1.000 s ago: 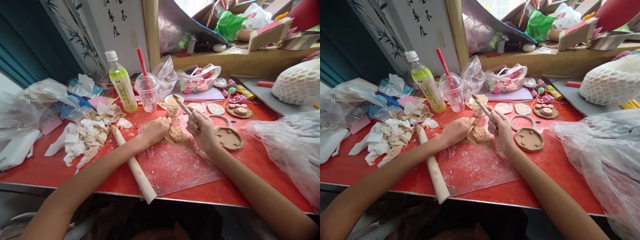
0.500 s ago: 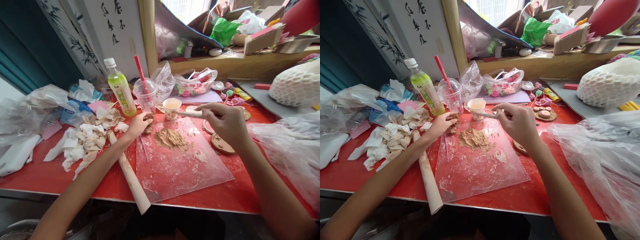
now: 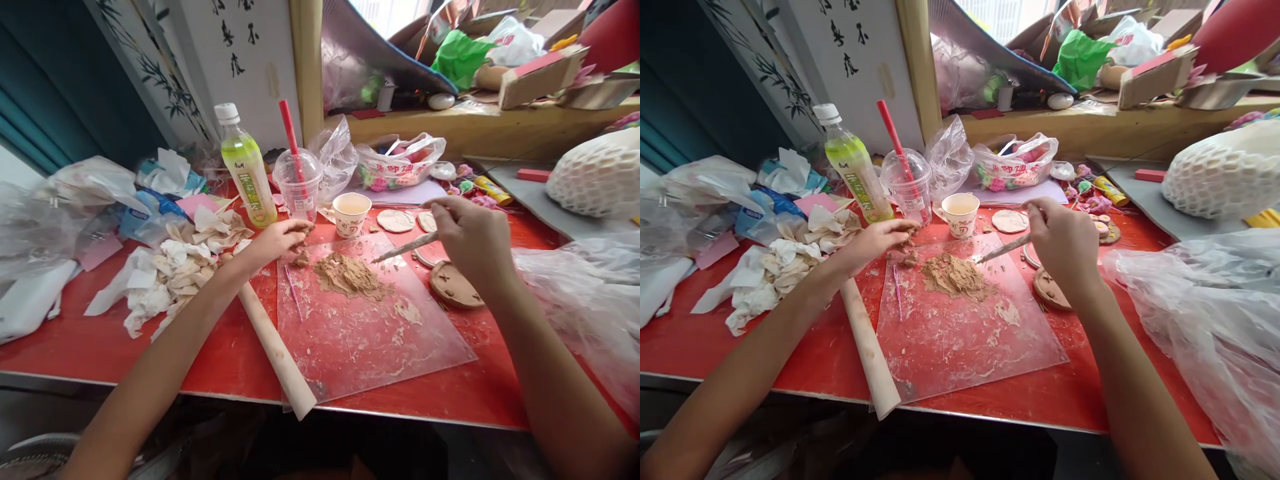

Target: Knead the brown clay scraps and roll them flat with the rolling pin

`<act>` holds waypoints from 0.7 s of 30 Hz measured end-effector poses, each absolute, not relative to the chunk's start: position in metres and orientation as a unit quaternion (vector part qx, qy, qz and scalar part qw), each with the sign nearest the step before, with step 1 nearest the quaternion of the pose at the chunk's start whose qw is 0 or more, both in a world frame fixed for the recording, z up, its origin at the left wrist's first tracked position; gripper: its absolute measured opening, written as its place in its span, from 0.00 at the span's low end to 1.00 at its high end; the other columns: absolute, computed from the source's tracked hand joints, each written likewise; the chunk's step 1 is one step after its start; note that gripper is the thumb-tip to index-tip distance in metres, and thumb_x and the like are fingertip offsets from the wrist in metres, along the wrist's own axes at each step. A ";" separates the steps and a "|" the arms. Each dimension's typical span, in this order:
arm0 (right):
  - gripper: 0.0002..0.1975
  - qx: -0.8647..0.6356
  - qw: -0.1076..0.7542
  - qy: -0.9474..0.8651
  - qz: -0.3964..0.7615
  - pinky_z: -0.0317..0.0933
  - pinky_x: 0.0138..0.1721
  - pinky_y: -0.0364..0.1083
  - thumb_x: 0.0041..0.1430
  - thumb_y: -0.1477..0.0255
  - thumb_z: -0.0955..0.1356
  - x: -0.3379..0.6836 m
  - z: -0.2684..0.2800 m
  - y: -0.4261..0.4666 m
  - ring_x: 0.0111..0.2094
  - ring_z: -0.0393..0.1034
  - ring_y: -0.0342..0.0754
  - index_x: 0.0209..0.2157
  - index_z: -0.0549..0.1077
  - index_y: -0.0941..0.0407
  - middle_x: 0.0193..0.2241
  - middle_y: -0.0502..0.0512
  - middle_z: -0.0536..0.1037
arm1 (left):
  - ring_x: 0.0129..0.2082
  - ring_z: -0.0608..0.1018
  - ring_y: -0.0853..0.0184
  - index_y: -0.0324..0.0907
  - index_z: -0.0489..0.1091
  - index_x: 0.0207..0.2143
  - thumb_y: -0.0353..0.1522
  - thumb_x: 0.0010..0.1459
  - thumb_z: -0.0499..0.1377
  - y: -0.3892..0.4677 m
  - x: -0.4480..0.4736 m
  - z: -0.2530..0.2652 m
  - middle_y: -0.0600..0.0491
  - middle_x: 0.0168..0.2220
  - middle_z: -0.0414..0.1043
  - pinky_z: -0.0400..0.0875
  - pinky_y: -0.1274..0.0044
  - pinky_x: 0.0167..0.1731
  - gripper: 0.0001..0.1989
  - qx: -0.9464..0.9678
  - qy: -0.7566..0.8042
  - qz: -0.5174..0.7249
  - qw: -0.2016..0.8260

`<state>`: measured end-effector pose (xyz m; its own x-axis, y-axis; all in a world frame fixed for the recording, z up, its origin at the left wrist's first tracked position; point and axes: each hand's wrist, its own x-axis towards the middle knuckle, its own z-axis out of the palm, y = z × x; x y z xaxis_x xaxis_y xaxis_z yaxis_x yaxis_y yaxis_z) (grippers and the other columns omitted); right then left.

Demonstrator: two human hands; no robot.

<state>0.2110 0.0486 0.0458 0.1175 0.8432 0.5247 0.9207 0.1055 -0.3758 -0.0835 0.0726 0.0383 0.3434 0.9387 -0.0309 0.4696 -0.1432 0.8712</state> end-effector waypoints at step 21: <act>0.23 -0.489 0.161 -0.857 0.028 0.56 0.54 0.53 0.65 0.66 0.51 0.191 -0.016 0.084 0.53 0.63 0.54 0.50 0.67 0.62 0.50 0.64 0.70 | 0.18 0.67 0.76 0.37 0.68 0.29 0.33 0.56 0.51 0.063 -0.077 0.049 0.54 0.22 0.64 0.63 0.83 0.19 0.10 0.439 0.481 0.395 0.648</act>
<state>0.1914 0.0842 -0.0158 -0.4696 0.8470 0.2490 0.8291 0.5201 -0.2054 -0.0766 0.0632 0.0491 0.2258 0.9344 -0.2756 -0.0897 0.3016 0.9492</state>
